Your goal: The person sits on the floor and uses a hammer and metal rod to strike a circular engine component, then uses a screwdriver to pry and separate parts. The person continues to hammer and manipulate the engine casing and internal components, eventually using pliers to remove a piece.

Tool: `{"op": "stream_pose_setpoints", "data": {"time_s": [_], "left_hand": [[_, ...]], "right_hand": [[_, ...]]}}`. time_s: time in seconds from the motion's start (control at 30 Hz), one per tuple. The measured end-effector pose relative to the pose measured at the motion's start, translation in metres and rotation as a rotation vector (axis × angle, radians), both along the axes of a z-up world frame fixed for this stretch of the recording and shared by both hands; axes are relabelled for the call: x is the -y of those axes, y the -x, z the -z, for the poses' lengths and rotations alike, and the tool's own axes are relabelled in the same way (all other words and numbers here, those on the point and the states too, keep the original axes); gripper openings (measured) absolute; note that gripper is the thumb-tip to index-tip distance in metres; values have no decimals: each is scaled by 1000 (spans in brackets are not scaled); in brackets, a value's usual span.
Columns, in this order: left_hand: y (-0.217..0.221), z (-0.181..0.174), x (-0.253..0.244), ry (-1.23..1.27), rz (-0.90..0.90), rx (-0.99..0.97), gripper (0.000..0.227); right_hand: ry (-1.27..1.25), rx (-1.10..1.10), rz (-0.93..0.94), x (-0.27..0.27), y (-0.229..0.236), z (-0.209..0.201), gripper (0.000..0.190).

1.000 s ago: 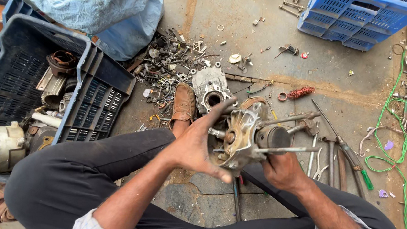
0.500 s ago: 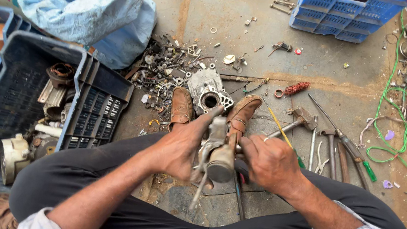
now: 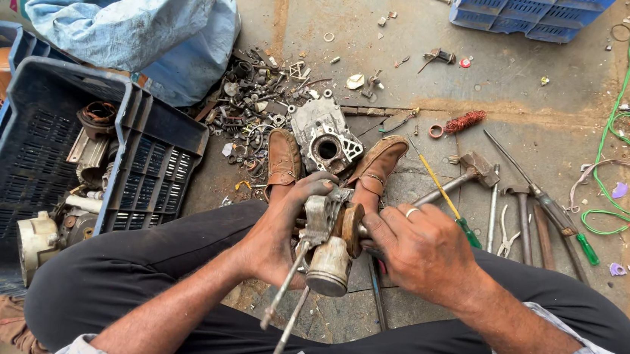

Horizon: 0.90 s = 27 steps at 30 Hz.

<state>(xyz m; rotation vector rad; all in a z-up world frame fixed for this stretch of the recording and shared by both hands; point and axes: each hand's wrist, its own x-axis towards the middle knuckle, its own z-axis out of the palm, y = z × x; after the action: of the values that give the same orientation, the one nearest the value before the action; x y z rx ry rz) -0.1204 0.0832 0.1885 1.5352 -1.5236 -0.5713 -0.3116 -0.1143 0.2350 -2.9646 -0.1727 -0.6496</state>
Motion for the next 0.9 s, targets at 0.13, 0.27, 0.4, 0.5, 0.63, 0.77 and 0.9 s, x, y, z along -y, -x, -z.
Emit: {"op": "stream_pose_setpoints", "data": {"time_s": [0.13,0.27,0.4,0.5,0.63,0.77,0.9], "left_hand": [[2,12,-3,-185,-63,-266,136],[9,39,-8,-364,-144,-747,139],[22,60,-17,-338,-117,-1222,118],[28,71,-24,-292,-42,-1419,105],[27,82,-28,-318,44,-1488,101],[25,94,-32,-412,88,-1451,93],[19,99,-38,-439,118,-1340,87]], "right_hand": [[-126,-87,11,12,-4,-1,28],[-590,-129,3,35,-10,10,27],[-933,-55,-22,31,-17,30,26],[-970,27,-62,26,-13,37,25],[-1033,19,-54,24,-7,35,24],[-985,57,-125,22,-2,27,22],[-907,75,-135,16,3,18,20]]}}
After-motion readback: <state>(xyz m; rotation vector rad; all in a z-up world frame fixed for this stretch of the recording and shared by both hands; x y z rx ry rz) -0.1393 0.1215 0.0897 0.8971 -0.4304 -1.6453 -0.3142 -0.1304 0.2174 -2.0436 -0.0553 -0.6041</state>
